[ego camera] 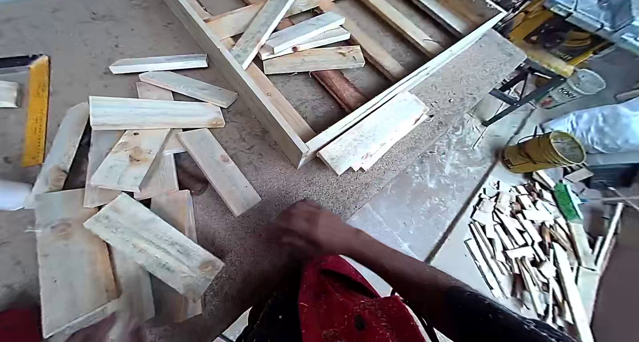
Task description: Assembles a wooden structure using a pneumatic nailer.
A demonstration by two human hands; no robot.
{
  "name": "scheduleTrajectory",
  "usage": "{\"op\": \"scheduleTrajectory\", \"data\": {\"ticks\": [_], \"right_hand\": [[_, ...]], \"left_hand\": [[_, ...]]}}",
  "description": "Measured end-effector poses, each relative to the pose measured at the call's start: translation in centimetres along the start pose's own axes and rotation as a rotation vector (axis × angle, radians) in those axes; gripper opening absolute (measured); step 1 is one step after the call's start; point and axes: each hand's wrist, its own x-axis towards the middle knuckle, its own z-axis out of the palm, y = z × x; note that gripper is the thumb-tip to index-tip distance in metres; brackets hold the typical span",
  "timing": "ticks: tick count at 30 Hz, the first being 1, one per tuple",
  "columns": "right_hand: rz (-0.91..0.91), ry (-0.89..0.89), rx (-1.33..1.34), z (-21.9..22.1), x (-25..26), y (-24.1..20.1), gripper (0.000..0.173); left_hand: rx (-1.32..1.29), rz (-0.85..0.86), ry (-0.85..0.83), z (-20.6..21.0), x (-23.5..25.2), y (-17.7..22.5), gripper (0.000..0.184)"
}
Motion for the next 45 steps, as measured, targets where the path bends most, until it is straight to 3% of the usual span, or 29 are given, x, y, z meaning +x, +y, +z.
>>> {"op": "scheduleTrajectory", "data": {"ticks": [3,5,8,11,14,17,23,27,30,32,34,37,41,45], "right_hand": [[0.070,0.155,-0.158,-6.4,-2.6,5.5,0.034],[0.156,0.112,-0.248,-10.7,-3.5,8.9,0.056],[0.136,-0.057,-0.316,-14.5,-2.7,13.0,0.089],[0.054,-0.099,-0.351,-14.7,-2.7,15.9,0.092],[0.045,-0.159,-0.353,-14.6,-2.4,16.7,0.091],[0.052,-0.189,-0.327,-14.3,-0.8,15.5,0.091],[0.082,-0.290,-0.360,-15.3,-0.2,13.6,0.100],[-0.035,-0.232,-0.311,-14.1,0.5,8.4,0.091],[-0.086,-0.159,-0.219,-8.8,0.9,-0.4,0.086],[-0.105,-0.149,-0.143,-2.1,1.0,-4.7,0.079],[-0.121,-0.165,-0.094,5.6,1.7,-7.0,0.070],[-0.110,-0.119,-0.142,11.4,2.4,-7.8,0.069],[0.056,-0.007,-0.085,7.4,-0.3,-7.0,0.083],[0.324,0.184,0.183,3.1,-3.6,-5.0,0.089]], "left_hand": [[-0.093,0.209,-0.230,4.6,0.4,7.3,0.031],[-0.029,0.210,-0.338,7.7,-0.1,9.7,0.036],[0.113,0.136,-0.340,8.8,-0.6,8.8,0.034],[0.239,0.071,-0.302,8.3,-0.8,7.2,0.031],[0.223,-0.115,-0.174,6.9,-1.0,6.4,0.065],[0.182,-0.251,-0.110,5.7,-1.8,5.3,0.085],[-0.067,-0.341,-0.147,3.5,-1.5,4.9,0.090],[-0.416,-0.607,-0.112,-0.1,-2.1,2.9,0.085],[-0.884,-0.578,-0.080,-2.2,-3.9,-1.8,0.073],[-1.277,-0.542,0.027,-0.9,-5.4,-5.8,0.069],[-1.565,-0.576,0.105,-1.0,-6.6,-6.2,0.075],[-1.738,-0.592,-0.059,-2.1,-8.3,-5.6,0.077],[-1.731,-0.711,-0.205,-2.1,-9.9,-2.8,0.061],[-1.844,-0.779,-0.282,0.4,-10.7,-2.5,0.060]]}}
